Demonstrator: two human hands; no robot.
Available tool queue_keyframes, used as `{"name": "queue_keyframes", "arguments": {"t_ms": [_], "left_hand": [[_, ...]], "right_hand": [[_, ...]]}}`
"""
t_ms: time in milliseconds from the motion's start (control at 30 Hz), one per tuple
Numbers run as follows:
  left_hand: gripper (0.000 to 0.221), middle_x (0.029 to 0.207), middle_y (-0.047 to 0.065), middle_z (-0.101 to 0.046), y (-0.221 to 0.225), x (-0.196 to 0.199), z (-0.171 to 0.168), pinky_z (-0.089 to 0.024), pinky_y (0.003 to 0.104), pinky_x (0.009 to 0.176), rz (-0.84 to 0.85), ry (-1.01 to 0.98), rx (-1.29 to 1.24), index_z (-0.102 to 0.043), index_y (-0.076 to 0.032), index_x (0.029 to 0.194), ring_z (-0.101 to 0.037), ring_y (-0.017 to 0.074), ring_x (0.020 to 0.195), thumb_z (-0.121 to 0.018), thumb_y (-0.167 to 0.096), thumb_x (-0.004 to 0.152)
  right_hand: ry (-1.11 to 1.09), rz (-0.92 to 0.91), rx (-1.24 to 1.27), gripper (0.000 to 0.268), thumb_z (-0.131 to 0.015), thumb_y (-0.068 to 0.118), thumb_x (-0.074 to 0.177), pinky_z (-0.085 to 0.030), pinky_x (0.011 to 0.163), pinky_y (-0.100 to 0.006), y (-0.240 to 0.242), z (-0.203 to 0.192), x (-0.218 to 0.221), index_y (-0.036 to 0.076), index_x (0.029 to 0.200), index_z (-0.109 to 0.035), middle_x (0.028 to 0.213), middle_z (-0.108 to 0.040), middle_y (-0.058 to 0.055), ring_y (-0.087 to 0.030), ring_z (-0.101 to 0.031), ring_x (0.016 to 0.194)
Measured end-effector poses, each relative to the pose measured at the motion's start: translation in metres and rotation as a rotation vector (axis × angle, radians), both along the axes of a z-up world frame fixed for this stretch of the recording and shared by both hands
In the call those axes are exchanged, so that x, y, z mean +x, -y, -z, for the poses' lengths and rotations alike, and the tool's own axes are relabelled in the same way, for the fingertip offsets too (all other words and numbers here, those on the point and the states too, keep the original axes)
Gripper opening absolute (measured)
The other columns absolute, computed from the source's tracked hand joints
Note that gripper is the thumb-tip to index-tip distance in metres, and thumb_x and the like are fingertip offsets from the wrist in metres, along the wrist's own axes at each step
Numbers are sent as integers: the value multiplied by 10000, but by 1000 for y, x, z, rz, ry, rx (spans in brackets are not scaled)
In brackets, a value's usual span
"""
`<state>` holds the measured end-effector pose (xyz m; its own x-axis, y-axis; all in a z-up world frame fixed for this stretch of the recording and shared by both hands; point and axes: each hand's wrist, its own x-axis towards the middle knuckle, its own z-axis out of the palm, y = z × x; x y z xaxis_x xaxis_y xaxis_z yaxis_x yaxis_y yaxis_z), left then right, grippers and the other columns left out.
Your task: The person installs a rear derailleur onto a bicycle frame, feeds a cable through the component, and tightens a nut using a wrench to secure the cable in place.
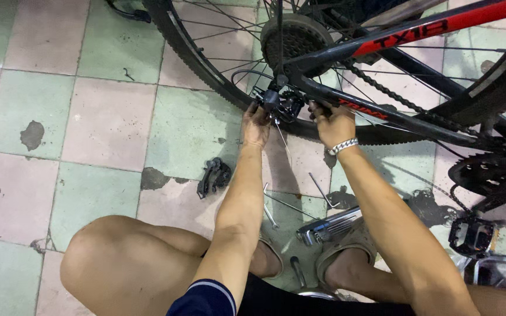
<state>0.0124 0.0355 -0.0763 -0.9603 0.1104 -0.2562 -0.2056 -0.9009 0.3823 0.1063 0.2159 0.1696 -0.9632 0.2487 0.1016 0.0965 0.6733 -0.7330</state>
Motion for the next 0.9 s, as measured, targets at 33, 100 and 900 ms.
{"name": "queue_keyframes", "arguments": {"t_ms": [33,100,900], "left_hand": [[339,1120,134,-670,0,1,0,-576,415,796,-3,1,10,-536,-46,1286,-676,266,973,-643,0,968],[334,1121,138,-673,0,1,-1,-577,418,793,6,4,5,-535,-41,1278,-681,274,974,-647,-4,965],[341,1150,139,-681,2,8,-16,-565,419,852,59,-23,-8,-544,-26,1332,-674,273,1017,-604,-50,997]], "right_hand": [[1,2,0,249,-681,297,997,-535,689,-354,1,1,1,82,1093,-764,820,-747,-105,-222,-720,713],[-163,-58,204,198,-716,223,996,-522,738,-410,3,3,2,109,1136,-797,849,-750,-149,-312,-695,757],[-287,-84,310,175,-725,162,927,-557,752,-449,12,-7,3,135,1091,-781,954,-754,-145,-353,-721,836]]}}
